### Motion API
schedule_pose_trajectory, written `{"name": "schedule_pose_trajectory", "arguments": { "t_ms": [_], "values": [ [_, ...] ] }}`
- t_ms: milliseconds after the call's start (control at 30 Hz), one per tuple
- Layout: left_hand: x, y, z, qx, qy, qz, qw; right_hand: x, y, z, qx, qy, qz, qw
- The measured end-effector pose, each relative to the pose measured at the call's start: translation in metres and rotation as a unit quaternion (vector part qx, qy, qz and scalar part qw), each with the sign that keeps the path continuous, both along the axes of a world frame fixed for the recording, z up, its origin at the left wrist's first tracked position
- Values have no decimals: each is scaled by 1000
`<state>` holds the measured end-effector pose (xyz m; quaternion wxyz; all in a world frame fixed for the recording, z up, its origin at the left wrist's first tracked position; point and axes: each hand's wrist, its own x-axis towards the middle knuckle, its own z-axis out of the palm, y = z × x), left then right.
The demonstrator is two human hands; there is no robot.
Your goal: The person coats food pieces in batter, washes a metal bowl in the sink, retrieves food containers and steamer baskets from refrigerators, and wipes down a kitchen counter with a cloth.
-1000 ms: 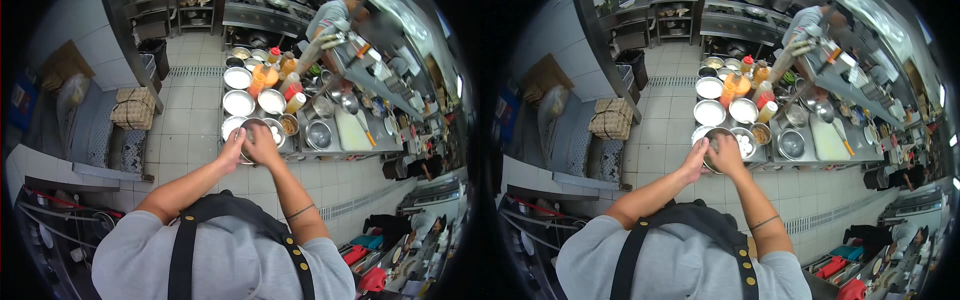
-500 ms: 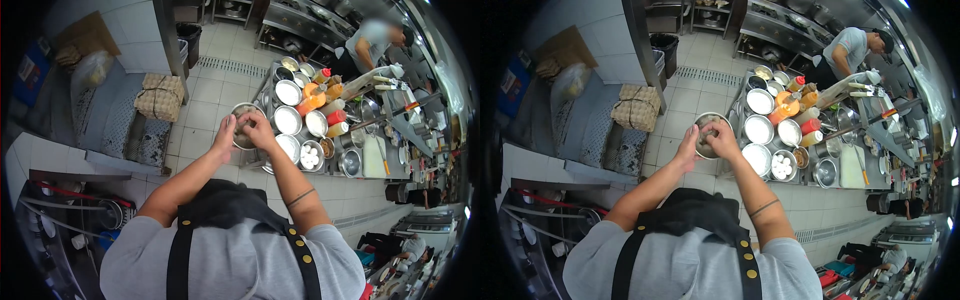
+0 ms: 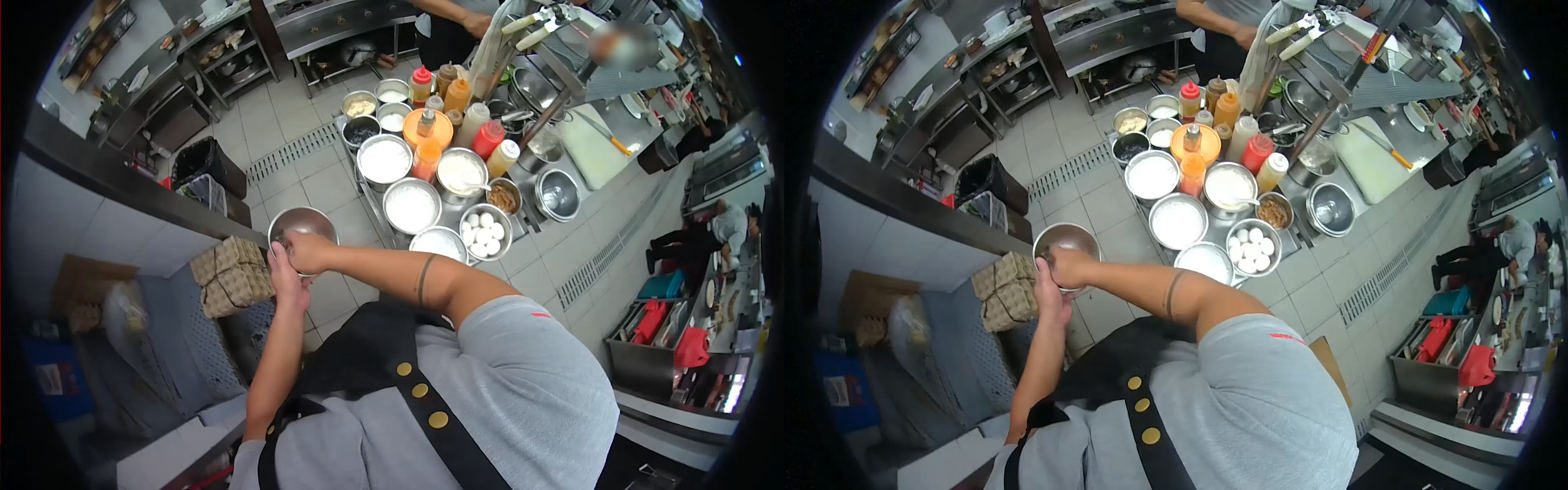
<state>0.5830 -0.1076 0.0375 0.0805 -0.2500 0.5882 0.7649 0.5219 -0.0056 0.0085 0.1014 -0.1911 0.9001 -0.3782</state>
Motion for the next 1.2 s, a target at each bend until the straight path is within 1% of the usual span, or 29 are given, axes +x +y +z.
{"name": "schedule_pose_trajectory", "arguments": {
  "t_ms": [33,67,100,133,167,200,233,300,333,367,400,433,467,500,567,633,667,700,767,800,833,900,933,967,1033,1067,1100,1167,1200],
  "values": [
    [-9,4,1,-29,4,18,999,-16,-2,-4,-162,-168,-16,972],
    [-17,4,3,-34,-4,27,999,-29,-6,-9,-313,-330,-25,890],
    [-23,3,10,-40,-6,32,999,-40,-6,-8,-316,-334,-20,888],
    [-31,2,17,-5,6,21,1000,-52,2,-1,-319,-154,-15,935],
    [-38,1,20,30,18,13,999,-64,12,6,-312,30,-8,949],
    [-47,-4,17,60,21,10,998,-71,25,25,-241,70,67,966],
    [-53,-8,14,60,19,14,998,-70,33,32,-241,66,71,966],
    [-74,-10,12,120,16,-30,992,-76,43,42,-68,209,75,973],
    [-83,-5,15,115,15,-53,992,-77,40,39,-15,101,60,993],
    [-89,-1,9,116,14,-56,992,-83,38,28,-14,100,56,993],
    [-99,2,-1,96,-11,-57,994,-92,35,12,-25,2,49,998],
    [-107,5,-4,76,-34,-59,995,-100,33,10,-37,-94,41,994],
    [-113,9,-6,111,-23,-60,992,-104,40,6,-137,-111,38,984],
    [-122,10,-7,114,-25,-65,991,-109,49,13,-134,-111,33,984],
    [-138,8,-11,186,0,-107,977,-122,66,28,-119,118,49,985],
    [-149,8,2,207,8,-136,969,-131,80,45,-61,118,-4,991],
    [-158,10,5,191,9,-155,969,-134,73,49,-108,92,-109,984],
    [-166,12,7,176,11,-177,968,-138,66,43,-98,95,-119,983],
    [-183,12,7,179,23,-203,962,-143,56,26,28,157,-20,987],
    [-192,8,9,171,0,-216,961,-139,56,37,48,128,10,991],
    [-202,4,12,162,-22,-225,960,-136,55,50,58,127,6,990],
    [-219,1,18,164,-12,-255,953,-134,45,67,142,175,-156,962],
    [-220,-2,17,157,-8,-280,947,-137,39,61,175,89,-173,965],
    [-220,-3,10,161,-15,-276,947,-144,36,45,178,82,-169,966],
    [-222,0,-2,137,-31,-258,956,-161,30,22,52,-70,-227,970],
    [-222,-2,-2,123,-32,-278,952,-160,37,20,-31,-46,-238,970],
    [-225,-7,-4,123,-34,-279,952,-160,36,37,-51,-15,-256,965],
    [-231,-16,-10,164,-27,-305,938,-158,43,58,-11,85,-197,977],
    [-232,-20,-2,184,-19,-306,934,-152,48,72,-10,40,-150,988]
  ]
}}
